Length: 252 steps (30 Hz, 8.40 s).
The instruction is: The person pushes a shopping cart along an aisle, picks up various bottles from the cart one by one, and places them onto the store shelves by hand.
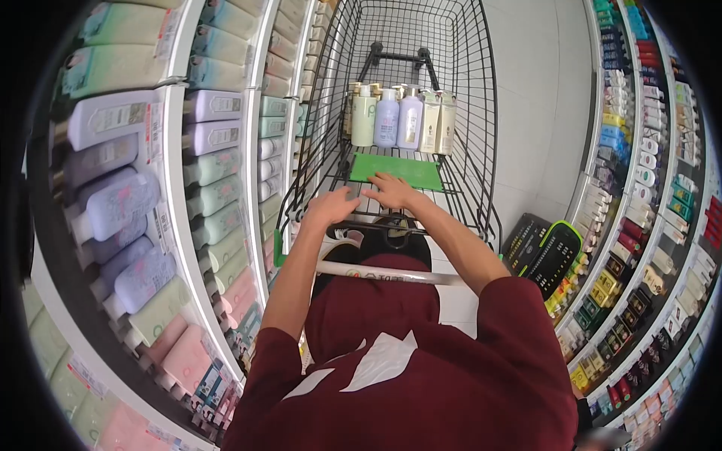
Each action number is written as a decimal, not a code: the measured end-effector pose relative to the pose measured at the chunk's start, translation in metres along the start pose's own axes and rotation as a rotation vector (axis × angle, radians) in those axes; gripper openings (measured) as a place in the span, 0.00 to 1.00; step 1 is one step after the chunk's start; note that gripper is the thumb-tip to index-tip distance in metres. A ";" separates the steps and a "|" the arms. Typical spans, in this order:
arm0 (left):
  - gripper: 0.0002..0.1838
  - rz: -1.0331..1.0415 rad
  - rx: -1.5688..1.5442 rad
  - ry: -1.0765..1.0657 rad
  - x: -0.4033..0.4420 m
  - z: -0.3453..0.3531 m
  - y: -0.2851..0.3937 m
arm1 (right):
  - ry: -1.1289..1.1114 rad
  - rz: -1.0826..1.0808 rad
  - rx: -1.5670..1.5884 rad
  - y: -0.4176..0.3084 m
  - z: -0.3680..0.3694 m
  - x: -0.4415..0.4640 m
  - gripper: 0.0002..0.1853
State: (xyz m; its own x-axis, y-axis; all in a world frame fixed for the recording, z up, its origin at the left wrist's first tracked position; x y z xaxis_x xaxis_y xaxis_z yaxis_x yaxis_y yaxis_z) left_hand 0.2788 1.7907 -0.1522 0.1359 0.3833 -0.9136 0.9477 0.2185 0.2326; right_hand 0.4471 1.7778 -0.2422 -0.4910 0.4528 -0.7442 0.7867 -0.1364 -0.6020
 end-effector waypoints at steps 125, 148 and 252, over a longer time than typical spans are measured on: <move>0.46 0.279 -0.052 0.059 0.146 0.098 0.055 | 0.980 -0.073 0.166 0.112 -0.150 -0.021 0.44; 0.42 0.244 0.035 0.077 0.143 0.093 0.058 | 1.148 -0.048 0.160 0.167 -0.116 -0.020 0.44; 0.24 0.296 0.112 0.653 -0.046 -0.019 0.069 | 0.824 -0.238 0.463 -0.076 -0.131 -0.277 0.33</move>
State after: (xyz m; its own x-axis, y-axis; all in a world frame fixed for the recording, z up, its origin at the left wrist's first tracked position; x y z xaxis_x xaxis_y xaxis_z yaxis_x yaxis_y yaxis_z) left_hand 0.3328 1.8051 -0.0876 0.2248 0.8775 -0.4236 0.9264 -0.0577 0.3720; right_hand 0.5719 1.7784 0.0475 -0.0641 0.9637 -0.2593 0.3895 -0.2150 -0.8956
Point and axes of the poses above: each hand's wrist, its own x-axis towards the middle knuckle, its own z-axis out of the palm, y = z × x, the point moved 6 cm from there along x, towards the middle knuckle, and after that the axes turned 2 degrees about -y, right-handed, at the moved point
